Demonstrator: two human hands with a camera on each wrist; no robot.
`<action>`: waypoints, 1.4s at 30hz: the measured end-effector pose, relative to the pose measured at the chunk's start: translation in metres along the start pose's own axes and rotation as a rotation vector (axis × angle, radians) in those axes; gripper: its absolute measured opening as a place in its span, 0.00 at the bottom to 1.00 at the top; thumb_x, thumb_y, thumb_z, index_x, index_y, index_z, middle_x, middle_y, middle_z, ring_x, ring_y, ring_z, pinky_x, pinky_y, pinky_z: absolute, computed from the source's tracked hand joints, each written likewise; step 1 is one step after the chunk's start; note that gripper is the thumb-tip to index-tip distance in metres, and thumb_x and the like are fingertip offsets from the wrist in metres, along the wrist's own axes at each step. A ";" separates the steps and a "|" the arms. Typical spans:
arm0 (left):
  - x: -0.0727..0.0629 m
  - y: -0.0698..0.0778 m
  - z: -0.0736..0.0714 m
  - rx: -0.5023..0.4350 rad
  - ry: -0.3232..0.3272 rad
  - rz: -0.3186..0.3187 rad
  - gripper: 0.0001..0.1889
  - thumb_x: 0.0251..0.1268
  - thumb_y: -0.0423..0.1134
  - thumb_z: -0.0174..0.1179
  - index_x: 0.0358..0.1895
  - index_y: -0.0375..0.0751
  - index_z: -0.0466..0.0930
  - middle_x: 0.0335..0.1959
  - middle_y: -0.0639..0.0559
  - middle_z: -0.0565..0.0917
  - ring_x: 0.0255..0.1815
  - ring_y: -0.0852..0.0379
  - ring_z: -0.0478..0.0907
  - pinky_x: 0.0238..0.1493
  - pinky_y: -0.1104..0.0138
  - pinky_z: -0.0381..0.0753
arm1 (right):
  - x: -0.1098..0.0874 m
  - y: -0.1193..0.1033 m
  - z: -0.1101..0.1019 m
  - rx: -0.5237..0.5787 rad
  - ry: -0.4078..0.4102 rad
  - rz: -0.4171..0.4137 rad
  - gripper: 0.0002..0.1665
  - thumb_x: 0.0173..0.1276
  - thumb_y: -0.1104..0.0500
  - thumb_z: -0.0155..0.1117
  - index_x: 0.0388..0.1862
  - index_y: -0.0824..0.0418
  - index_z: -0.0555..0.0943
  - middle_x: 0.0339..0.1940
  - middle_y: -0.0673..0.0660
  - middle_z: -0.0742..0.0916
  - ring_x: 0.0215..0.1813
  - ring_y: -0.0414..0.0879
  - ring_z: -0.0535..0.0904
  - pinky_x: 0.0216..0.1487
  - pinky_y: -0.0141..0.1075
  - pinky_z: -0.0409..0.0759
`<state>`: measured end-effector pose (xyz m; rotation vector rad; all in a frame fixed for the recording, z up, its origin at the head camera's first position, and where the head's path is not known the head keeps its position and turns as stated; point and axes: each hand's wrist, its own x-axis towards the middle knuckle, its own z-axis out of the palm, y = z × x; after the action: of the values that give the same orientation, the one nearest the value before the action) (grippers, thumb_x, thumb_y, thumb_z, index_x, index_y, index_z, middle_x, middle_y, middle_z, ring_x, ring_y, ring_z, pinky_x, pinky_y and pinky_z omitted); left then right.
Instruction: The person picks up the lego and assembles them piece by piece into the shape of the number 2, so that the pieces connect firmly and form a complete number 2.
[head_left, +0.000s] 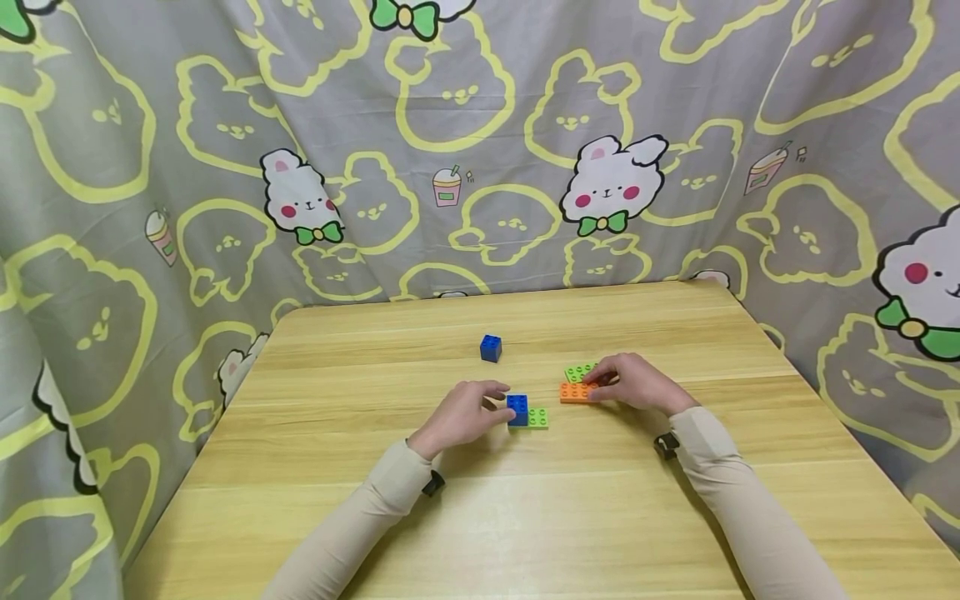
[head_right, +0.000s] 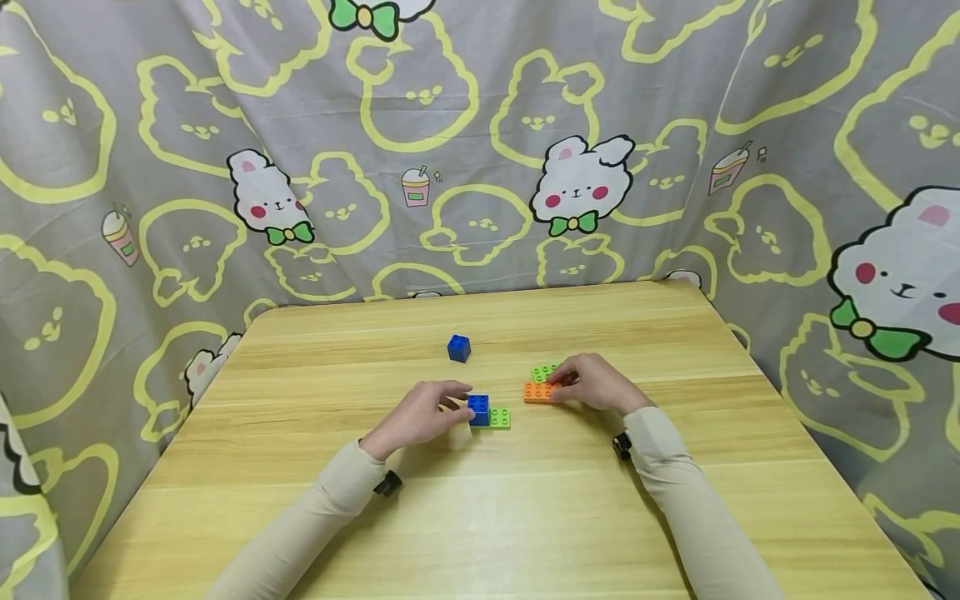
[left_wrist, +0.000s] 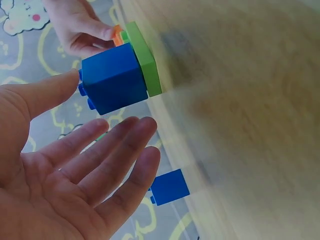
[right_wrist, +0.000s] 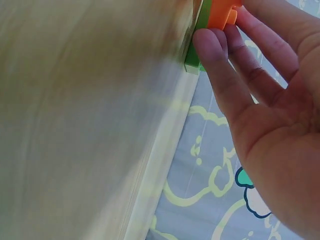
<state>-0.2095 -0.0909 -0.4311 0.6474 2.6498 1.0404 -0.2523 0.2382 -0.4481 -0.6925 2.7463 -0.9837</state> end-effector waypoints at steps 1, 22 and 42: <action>0.000 0.000 0.000 -0.002 0.002 0.001 0.25 0.72 0.47 0.65 0.66 0.38 0.80 0.59 0.44 0.86 0.53 0.49 0.86 0.52 0.57 0.86 | 0.000 0.000 0.000 0.002 0.001 -0.001 0.14 0.65 0.56 0.76 0.49 0.59 0.90 0.47 0.54 0.90 0.49 0.47 0.84 0.50 0.41 0.80; -0.002 0.002 -0.006 0.023 0.055 0.009 0.25 0.70 0.48 0.67 0.64 0.39 0.80 0.66 0.44 0.80 0.71 0.43 0.73 0.71 0.48 0.71 | 0.000 -0.004 -0.002 0.033 0.065 0.012 0.15 0.64 0.59 0.76 0.50 0.59 0.89 0.47 0.54 0.91 0.51 0.51 0.84 0.55 0.51 0.81; -0.001 0.008 -0.009 0.001 0.171 0.064 0.21 0.72 0.47 0.65 0.62 0.43 0.83 0.66 0.48 0.81 0.71 0.45 0.73 0.71 0.49 0.71 | -0.002 -0.043 -0.007 0.037 0.179 -0.114 0.15 0.64 0.59 0.77 0.50 0.58 0.90 0.48 0.54 0.91 0.51 0.50 0.86 0.55 0.56 0.82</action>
<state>-0.2090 -0.0916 -0.4192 0.6761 2.7909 1.1611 -0.2365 0.2133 -0.4154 -0.7997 2.8587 -1.1707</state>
